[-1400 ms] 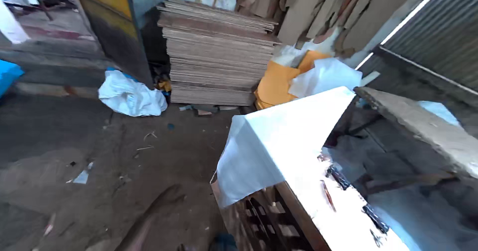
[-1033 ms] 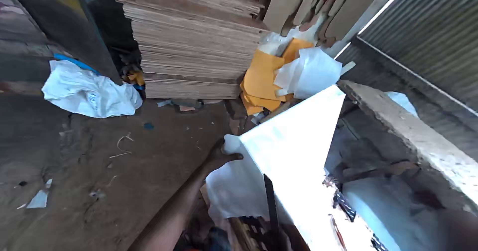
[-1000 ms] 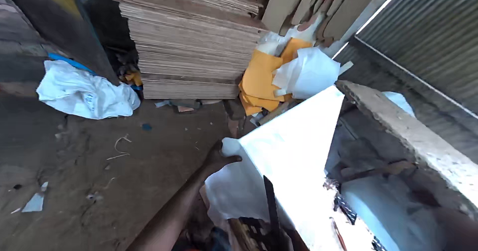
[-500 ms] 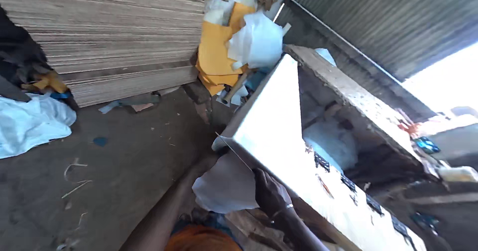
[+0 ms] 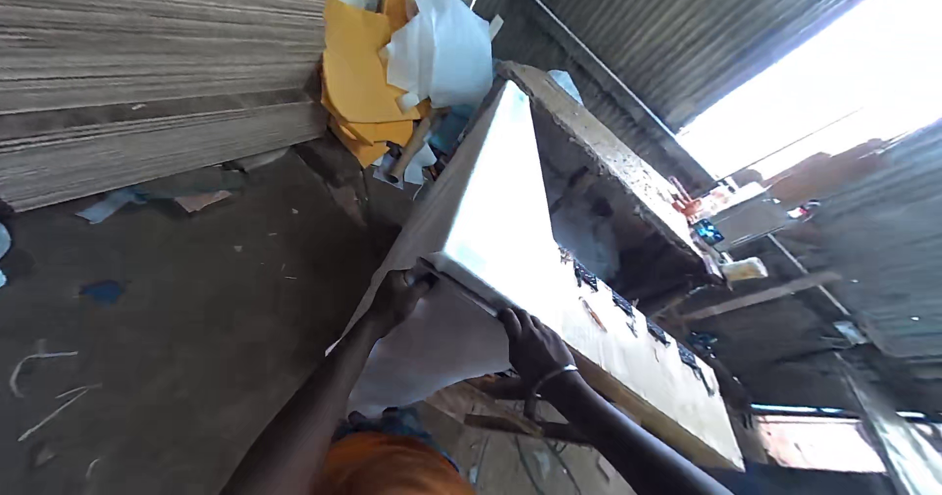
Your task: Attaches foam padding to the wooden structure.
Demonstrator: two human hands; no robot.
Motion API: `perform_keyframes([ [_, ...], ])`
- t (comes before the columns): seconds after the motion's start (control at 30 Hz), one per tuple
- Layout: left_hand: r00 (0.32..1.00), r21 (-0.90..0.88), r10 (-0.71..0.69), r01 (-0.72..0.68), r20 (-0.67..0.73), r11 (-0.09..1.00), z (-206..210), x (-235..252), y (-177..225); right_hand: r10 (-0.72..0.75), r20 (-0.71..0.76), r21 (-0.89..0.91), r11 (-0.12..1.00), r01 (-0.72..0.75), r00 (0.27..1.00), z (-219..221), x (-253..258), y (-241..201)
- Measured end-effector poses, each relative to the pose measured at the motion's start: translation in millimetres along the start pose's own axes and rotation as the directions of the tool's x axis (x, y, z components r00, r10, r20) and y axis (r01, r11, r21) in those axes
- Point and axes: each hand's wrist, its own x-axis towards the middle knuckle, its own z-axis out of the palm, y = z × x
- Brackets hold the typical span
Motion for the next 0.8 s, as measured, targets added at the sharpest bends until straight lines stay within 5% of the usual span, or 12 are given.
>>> perform_keyframes([
  [0.13, 0.998, 0.023, -0.065, 0.065, 0.001, 0.998, -2, 0, 1, 0.009, -0.015, 0.016, 1.000, -0.009, 1.000, 4, 13, -20],
  [0.33, 0.999, -0.017, -0.022, 0.021, -0.043, 1.000, 4, -7, -2, 0.030, -0.167, 0.001, 1.000, -0.030, 0.985, 50, -43, 56],
  [0.47, 0.995, 0.000, -0.022, 0.022, -0.099, 1.000, 8, -23, -8, 0.016, -0.177, 0.037, 0.999, -0.010, 0.984, 60, -48, 58],
  [0.6, 0.992, 0.071, 0.024, -0.015, -0.123, 0.997, 8, -28, -22, 0.235, -0.103, 0.073, 0.971, -0.228, 0.967, 92, -140, 117],
  [0.67, 0.993, 0.083, 0.029, -0.020, -0.110, 0.996, 8, -34, -30, 0.517, 0.034, 0.118, 0.848, -0.517, 0.855, 114, -231, 152],
  [0.73, 0.995, 0.086, 0.019, -0.010, -0.103, 0.996, 13, -39, -39, 0.806, 0.140, 0.156, 0.556, -0.816, 0.576, 165, -349, 181],
  [0.8, 0.997, 0.083, 0.033, -0.027, -0.072, 0.996, 16, -44, -55, 0.904, 0.144, 0.016, 0.405, -0.914, 0.403, 204, -453, 175],
])
